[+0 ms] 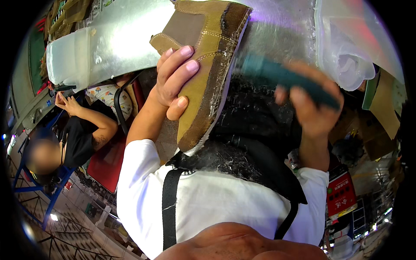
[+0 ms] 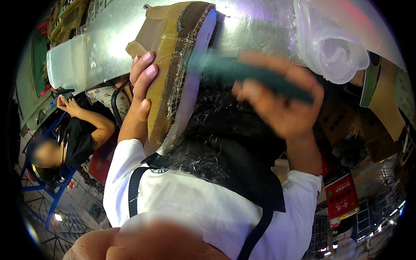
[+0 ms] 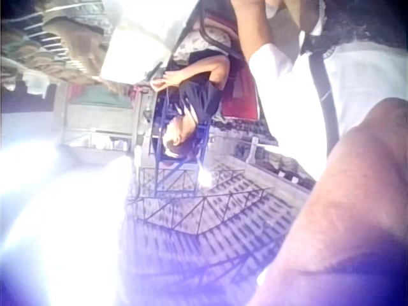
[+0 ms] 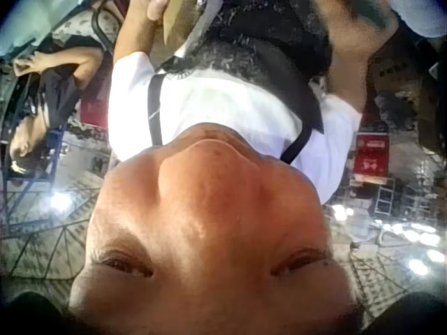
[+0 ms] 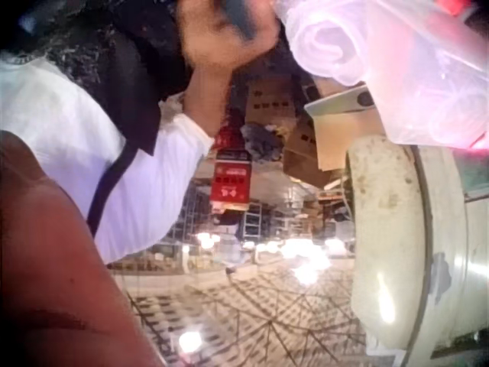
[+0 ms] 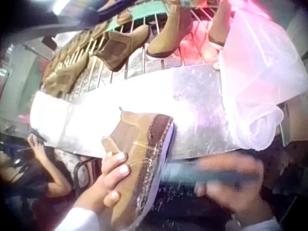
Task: The person applies adhesive to the edges of footwear using a brush, moving around the perimeter of the sole and upper before placing the items aside and handling pieces of material.
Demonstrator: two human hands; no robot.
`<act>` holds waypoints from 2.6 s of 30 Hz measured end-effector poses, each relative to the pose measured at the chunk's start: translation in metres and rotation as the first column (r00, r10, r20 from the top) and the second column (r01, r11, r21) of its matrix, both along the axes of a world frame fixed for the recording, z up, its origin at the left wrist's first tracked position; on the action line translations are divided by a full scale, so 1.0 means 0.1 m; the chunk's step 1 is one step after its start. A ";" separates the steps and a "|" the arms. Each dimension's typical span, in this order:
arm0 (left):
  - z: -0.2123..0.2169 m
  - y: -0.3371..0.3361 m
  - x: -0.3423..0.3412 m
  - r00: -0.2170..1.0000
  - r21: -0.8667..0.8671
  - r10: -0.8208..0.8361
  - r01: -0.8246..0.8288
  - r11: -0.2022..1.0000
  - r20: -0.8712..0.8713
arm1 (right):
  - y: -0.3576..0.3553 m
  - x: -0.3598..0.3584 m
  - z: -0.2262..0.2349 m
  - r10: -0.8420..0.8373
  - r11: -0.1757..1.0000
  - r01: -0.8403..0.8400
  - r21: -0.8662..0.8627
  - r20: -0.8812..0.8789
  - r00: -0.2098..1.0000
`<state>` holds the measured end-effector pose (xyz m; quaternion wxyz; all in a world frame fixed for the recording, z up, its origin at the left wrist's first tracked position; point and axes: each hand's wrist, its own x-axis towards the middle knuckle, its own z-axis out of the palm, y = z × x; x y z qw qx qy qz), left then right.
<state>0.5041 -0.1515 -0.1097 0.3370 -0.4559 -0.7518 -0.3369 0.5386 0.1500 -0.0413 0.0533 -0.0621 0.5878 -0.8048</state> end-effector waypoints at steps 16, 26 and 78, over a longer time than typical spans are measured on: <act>0.13 -0.07 -0.20 0.977 -0.101 -0.211 0.207 0.973 -0.030 | -0.03 -0.33 0.06 0.104 0.938 0.019 0.347 -0.332 0.937; 0.10 0.01 -0.23 0.980 -0.071 -0.190 0.186 0.980 -0.064 | -0.04 -0.42 -0.02 -0.061 0.930 0.155 0.333 -0.275 0.959; 0.92 0.31 -0.26 0.980 -0.388 -0.164 0.197 0.901 0.116 | 0.26 0.59 0.70 0.303 0.791 -0.130 0.598 -0.200 0.932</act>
